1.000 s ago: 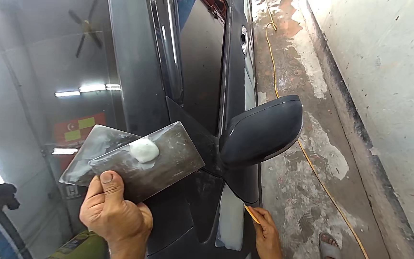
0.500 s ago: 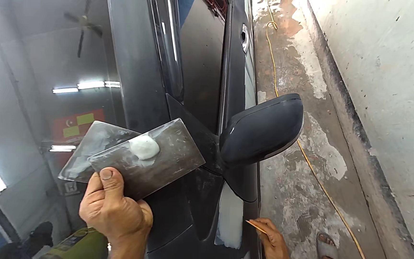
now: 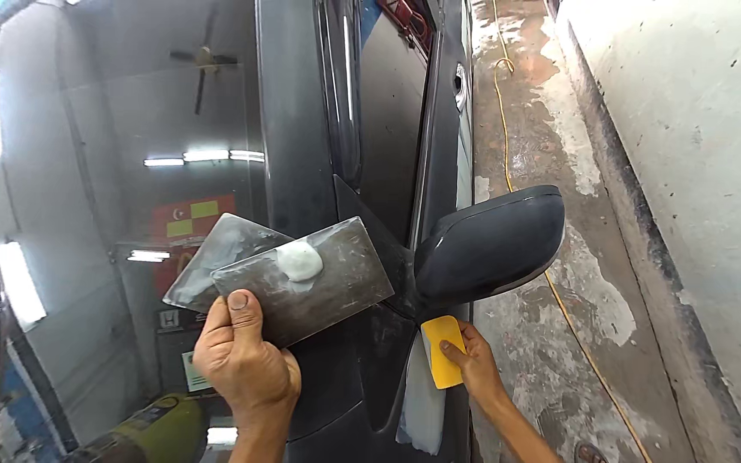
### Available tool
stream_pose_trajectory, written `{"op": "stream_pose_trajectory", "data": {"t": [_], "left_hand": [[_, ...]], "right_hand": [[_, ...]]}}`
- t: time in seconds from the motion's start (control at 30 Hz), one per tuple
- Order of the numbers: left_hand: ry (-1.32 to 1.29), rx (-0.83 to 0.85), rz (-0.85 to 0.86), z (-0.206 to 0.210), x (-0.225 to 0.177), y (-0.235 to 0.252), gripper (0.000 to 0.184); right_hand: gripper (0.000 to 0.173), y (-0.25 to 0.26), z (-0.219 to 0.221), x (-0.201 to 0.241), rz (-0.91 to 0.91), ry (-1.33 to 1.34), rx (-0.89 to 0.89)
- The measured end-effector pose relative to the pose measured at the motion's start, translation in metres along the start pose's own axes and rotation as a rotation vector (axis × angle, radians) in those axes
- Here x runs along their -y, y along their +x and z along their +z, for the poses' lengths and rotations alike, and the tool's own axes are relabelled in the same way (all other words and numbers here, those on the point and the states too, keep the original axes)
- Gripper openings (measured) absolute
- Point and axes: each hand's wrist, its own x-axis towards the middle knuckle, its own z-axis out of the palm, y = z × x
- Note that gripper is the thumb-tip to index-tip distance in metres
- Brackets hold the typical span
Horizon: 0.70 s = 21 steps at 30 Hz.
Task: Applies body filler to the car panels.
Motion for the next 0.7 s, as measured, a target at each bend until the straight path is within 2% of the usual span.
{"op": "stream_pose_trajectory", "data": {"t": [0.23,0.5,0.6,0.7], "left_hand": [[-0.012,0.011,-0.015,0.001,-0.001,-0.001,0.021],[-0.014,0.002,-0.022,0.001,-0.001,-0.002,0.02],[-0.02,0.004,-0.028,0.002,-0.002,-0.002,0.02],[-0.027,0.001,-0.025,0.002,-0.002,-0.002,0.021]], "right_hand": [[0.038,0.01,-0.002,-0.001,0.072,-0.018,0.08],[0.036,-0.041,-0.004,-0.017,0.106,-0.034,0.3],[0.038,-0.038,-0.005,-0.012,0.11,0.072,0.201],[0.038,-0.014,-0.003,-0.003,0.093,0.061,0.109]]}}
